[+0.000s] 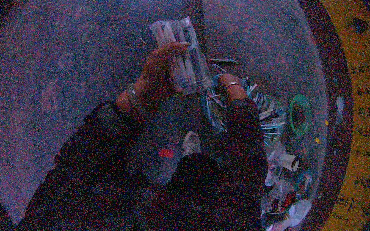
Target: The person sits on the floor and sorts through various small items, including what appear to be packaged sticks or pens, from a plastic bag into a green bowl. They handle the items one by one, separating them from the packaging.
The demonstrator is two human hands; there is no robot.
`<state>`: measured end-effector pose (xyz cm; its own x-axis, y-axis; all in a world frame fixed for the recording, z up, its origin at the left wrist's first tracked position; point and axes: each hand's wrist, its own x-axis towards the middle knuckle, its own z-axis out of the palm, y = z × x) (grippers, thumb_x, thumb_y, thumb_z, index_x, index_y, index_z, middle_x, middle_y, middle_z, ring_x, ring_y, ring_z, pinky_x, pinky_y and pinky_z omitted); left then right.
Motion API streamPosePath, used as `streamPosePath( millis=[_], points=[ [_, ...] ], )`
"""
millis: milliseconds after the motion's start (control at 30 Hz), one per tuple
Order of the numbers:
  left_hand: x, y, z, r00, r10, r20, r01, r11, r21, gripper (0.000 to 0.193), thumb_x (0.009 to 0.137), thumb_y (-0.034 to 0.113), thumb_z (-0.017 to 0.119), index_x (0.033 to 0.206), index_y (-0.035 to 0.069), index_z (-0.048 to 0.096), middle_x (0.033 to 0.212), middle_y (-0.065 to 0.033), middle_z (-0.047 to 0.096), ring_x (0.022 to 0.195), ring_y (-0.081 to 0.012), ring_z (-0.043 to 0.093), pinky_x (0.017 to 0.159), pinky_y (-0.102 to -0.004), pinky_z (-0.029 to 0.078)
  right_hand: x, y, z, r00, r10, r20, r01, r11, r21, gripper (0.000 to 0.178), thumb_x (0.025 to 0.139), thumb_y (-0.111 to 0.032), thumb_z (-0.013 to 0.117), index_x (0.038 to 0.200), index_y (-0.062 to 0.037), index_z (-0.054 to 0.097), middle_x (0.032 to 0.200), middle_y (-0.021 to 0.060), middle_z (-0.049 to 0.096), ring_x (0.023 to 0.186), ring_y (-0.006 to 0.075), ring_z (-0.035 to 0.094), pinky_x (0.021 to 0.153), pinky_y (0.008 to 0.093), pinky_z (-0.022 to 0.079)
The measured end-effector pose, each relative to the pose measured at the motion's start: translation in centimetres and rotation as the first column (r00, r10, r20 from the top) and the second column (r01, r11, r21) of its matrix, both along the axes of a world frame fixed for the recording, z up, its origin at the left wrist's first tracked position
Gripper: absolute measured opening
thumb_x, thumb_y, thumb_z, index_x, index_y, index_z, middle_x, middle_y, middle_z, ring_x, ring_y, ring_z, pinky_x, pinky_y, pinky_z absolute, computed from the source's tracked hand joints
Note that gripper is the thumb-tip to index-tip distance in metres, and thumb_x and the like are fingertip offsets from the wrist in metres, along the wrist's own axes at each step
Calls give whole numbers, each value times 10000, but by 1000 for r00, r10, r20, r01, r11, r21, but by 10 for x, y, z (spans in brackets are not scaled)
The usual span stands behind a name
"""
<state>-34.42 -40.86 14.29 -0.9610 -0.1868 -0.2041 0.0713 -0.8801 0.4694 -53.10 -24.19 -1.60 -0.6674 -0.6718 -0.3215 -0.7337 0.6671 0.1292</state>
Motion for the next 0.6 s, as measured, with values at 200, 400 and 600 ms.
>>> streamPosePath(
  millis=[200, 400, 600],
  points=[
    [-1, 0, -1, 999, -34, -33, 35, 999, 25, 253, 727, 211, 578, 911, 63, 488, 786, -64, 526, 704, -212, 552, 637, -357, 487, -3, 10, 2, 1000, 25, -10, -25, 1000, 1, 244, 734, -194, 555, 952, -92, 588, 969, 158, 551, 967, 335, 505, 804, 406, 428],
    [5, 4, -1, 999, -29, -21, 29, 1000, 4, 245, 727, 212, 578, 906, 72, 488, 800, -63, 528, 711, -207, 549, 647, -355, 483, -23, 13, -4, 976, -183, 120, 184, 983, 1, 234, 748, -203, 530, 956, -114, 590, 1042, 156, 517, 1006, 331, 487, 812, 411, 431],
    [14, 10, 5, 1000, -3, -13, 3, 1000, -25, 261, 728, 222, 577, 922, 78, 479, 796, -54, 517, 720, -208, 545, 646, -366, 481, -16, 15, 5, 982, -177, 64, 182, 981, -63, 206, 732, -200, 539, 909, -110, 591, 995, 129, 517, 956, 323, 503, 782, 417, 442]
  ],
)
